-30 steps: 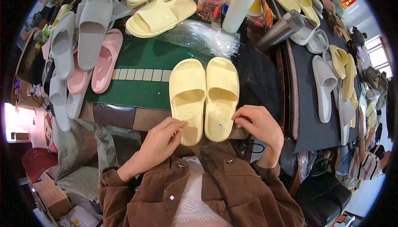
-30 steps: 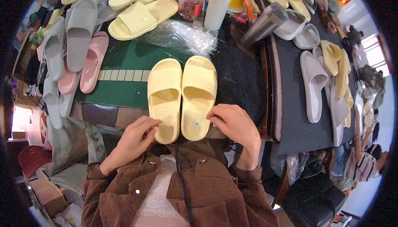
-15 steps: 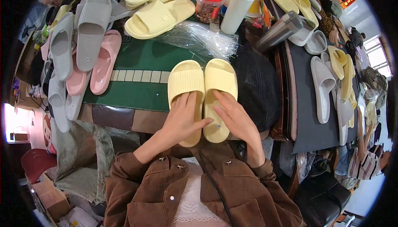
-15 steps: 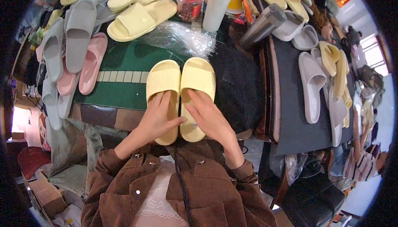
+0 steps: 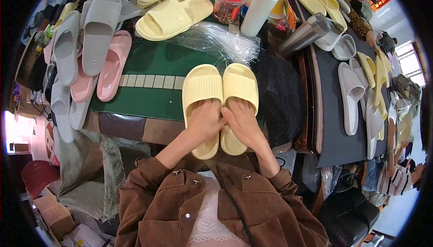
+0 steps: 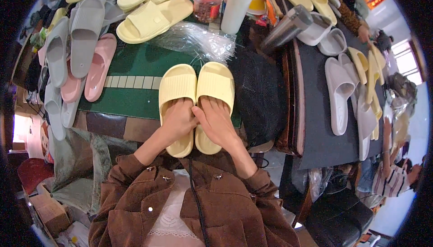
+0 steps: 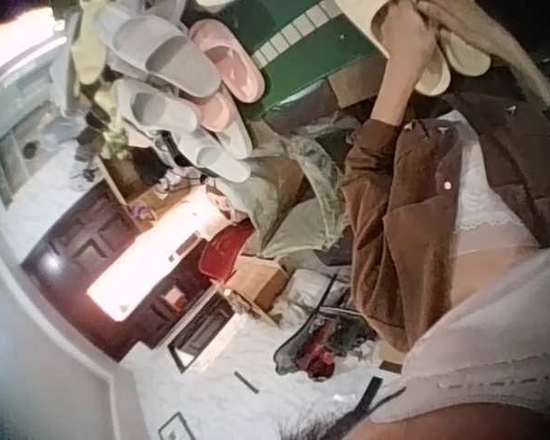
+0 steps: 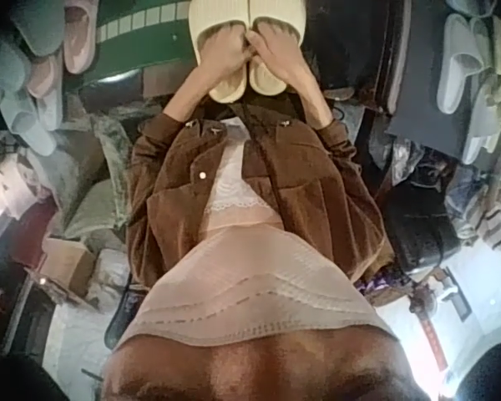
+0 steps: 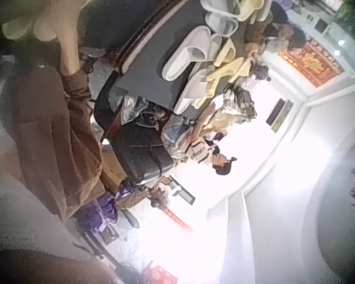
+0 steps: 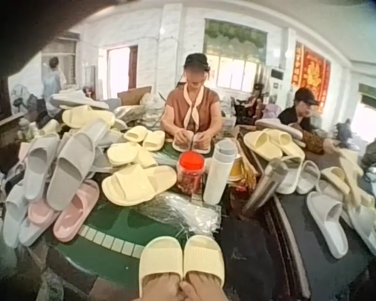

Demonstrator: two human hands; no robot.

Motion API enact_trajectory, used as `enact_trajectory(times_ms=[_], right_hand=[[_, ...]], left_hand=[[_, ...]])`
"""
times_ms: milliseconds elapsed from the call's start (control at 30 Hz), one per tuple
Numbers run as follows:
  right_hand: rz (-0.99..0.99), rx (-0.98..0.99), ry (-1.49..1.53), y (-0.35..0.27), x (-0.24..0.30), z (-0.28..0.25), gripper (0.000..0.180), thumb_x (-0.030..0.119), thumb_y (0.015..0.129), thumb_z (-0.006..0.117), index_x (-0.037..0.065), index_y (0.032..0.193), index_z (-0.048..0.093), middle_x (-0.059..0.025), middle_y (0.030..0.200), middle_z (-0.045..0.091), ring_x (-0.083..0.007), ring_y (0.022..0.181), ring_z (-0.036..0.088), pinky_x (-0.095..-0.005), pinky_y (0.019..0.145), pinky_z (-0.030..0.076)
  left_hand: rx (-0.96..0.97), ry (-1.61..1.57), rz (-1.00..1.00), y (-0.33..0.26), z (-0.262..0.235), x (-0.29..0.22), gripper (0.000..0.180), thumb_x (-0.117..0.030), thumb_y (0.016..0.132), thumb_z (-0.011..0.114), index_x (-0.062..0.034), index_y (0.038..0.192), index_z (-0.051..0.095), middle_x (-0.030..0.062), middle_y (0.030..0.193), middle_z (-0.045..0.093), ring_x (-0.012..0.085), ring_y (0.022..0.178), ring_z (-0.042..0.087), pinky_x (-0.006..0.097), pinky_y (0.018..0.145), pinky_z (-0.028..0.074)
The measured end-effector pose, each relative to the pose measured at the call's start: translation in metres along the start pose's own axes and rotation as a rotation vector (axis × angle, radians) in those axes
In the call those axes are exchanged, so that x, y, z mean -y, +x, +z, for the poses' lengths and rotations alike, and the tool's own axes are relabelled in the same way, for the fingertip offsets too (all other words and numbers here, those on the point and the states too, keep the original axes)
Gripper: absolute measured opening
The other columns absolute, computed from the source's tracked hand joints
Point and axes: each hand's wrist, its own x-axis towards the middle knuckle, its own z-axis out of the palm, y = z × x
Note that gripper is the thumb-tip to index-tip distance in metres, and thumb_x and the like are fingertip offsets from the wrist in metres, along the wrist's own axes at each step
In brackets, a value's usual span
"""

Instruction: The recorder is inspecting and cleaning pairs of sandals at a manufacturing table, removing loose threads or debris.

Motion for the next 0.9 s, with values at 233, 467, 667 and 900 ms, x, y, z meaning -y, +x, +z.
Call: enact_trajectory(times_ms=[233, 467, 667, 900], right_hand=[[0.164, 0.178, 0.378, 0.002, -0.022, -0.008, 0.046, 0.033, 0.1, 0.035, -0.006, 0.122, 0.048, -0.0193, 0.117, 0.054, -0.0346, 0.11, 0.049, -0.0406, 0.099, 0.034], [0.363, 0.091, 0.916, -0.001, 0.001, -0.026, 0.06, 0.045, 0.102, 0.032, -0.006, 0.13, 0.045, -0.0128, 0.129, 0.051, -0.0192, 0.117, 0.046, -0.0295, 0.103, 0.033], [0.384, 0.03, 0.758, -0.002, -0.012, -0.01, 0.065, 0.048, 0.101, 0.027, -0.008, 0.132, 0.042, -0.0189, 0.136, 0.043, -0.0261, 0.127, 0.039, -0.0337, 0.109, 0.024], [0.156, 0.014, 0.559, -0.002, -0.02, 0.003, 0.061, 0.045, 0.101, 0.027, -0.006, 0.131, 0.041, -0.0225, 0.134, 0.042, -0.0328, 0.129, 0.035, -0.0395, 0.11, 0.02]], left_hand=[[-0.062, 0.011, -0.002, 0.001, -0.001, -0.009, 0.038, -0.033, 0.089, 0.056, 0.0052, 0.089, 0.057, 0.0267, 0.089, 0.06, 0.0432, 0.081, 0.06, 0.05, 0.075, 0.048], [-0.067, 0.038, 0.002, 0.003, 0.0, -0.003, 0.044, -0.038, 0.09, 0.052, 0.006, 0.089, 0.057, 0.0271, 0.088, 0.061, 0.0416, 0.079, 0.061, 0.049, 0.073, 0.048], [0.066, -0.09, -0.099, 0.002, -0.018, -0.017, 0.067, -0.053, 0.076, 0.067, 0.0097, 0.098, 0.058, 0.0267, 0.095, 0.061, 0.0405, 0.089, 0.061, 0.045, 0.078, 0.049], [0.091, 0.076, -0.04, 0.002, -0.014, -0.015, 0.074, -0.052, 0.071, 0.071, 0.0108, 0.107, 0.054, 0.0285, 0.107, 0.057, 0.0419, 0.105, 0.054, 0.046, 0.091, 0.044]])
